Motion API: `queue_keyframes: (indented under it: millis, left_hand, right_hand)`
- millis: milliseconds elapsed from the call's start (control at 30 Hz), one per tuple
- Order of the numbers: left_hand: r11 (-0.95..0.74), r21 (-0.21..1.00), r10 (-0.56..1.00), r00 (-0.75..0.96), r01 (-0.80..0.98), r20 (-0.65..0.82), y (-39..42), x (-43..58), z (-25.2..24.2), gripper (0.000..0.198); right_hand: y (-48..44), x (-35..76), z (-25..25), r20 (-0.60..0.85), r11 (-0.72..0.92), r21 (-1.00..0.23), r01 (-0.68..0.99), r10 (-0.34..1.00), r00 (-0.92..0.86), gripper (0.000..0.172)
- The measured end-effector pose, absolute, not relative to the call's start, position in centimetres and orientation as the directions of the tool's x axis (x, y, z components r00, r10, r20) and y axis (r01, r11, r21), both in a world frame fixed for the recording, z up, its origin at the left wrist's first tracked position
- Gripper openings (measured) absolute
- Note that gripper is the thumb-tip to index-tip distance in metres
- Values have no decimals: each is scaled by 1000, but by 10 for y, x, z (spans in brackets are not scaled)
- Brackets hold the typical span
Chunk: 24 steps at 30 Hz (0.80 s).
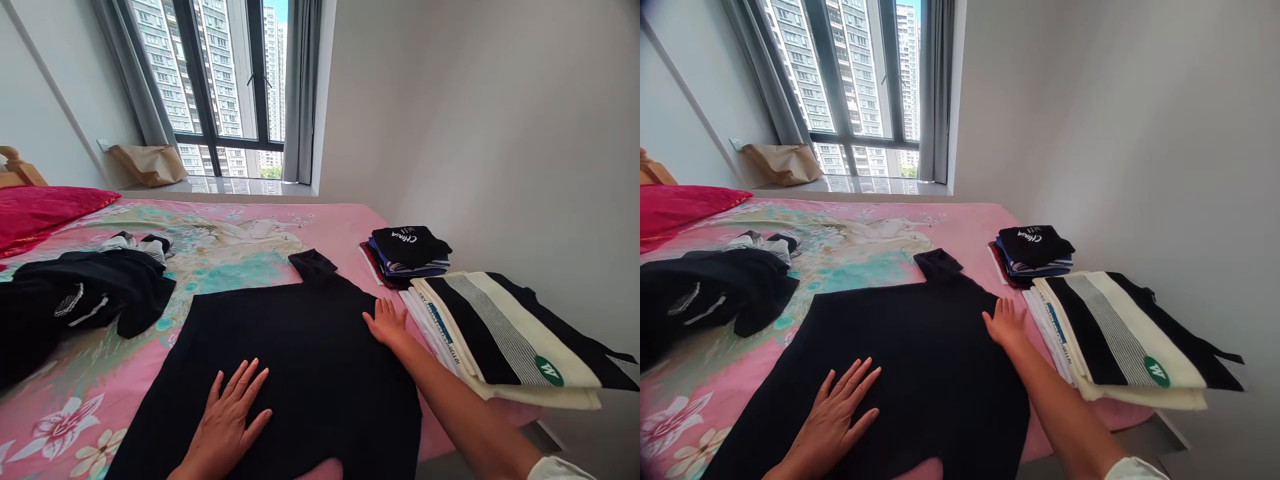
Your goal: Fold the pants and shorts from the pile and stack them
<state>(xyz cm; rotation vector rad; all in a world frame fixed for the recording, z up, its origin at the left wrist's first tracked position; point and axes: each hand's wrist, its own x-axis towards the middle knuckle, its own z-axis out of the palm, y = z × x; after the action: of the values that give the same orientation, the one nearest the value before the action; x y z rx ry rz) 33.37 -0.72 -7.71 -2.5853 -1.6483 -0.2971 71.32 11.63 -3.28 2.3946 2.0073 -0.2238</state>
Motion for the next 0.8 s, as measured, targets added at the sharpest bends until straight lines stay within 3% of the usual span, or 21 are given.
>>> queue_keyframes:
  millis: [167,233,367,433,500,667,800]
  left_hand:
    - [-414,64,896,394,908,203,-6,335,-78,61]
    - [-400,67,903,381,914,199,-6,336,-76,60]
    - [-381,66,912,364,922,187,-7,338,-74,59]
    - [-376,65,915,359,924,185,-7,338,-74,59]
    - [-375,64,914,357,925,191,-7,338,-74,59]
    - [-359,47,920,345,932,187,-9,339,-70,58]
    - [-311,35,942,303,950,146,-18,332,-71,57]
  right_hand:
    - [55,677,-52,-62,170,-182,968,981,-184,69]
    - [34,684,-64,-68,97,-182,979,992,-111,71]
    - [18,726,-64,-151,-306,-93,947,945,291,75]
    - [15,733,-53,-143,-378,-70,923,920,366,75]
    - [10,720,-43,-81,-328,-82,941,943,321,73]
    - [-16,678,-52,-59,59,-227,972,996,-74,66]
    - [-30,701,-65,-123,-133,-185,974,986,112,72]
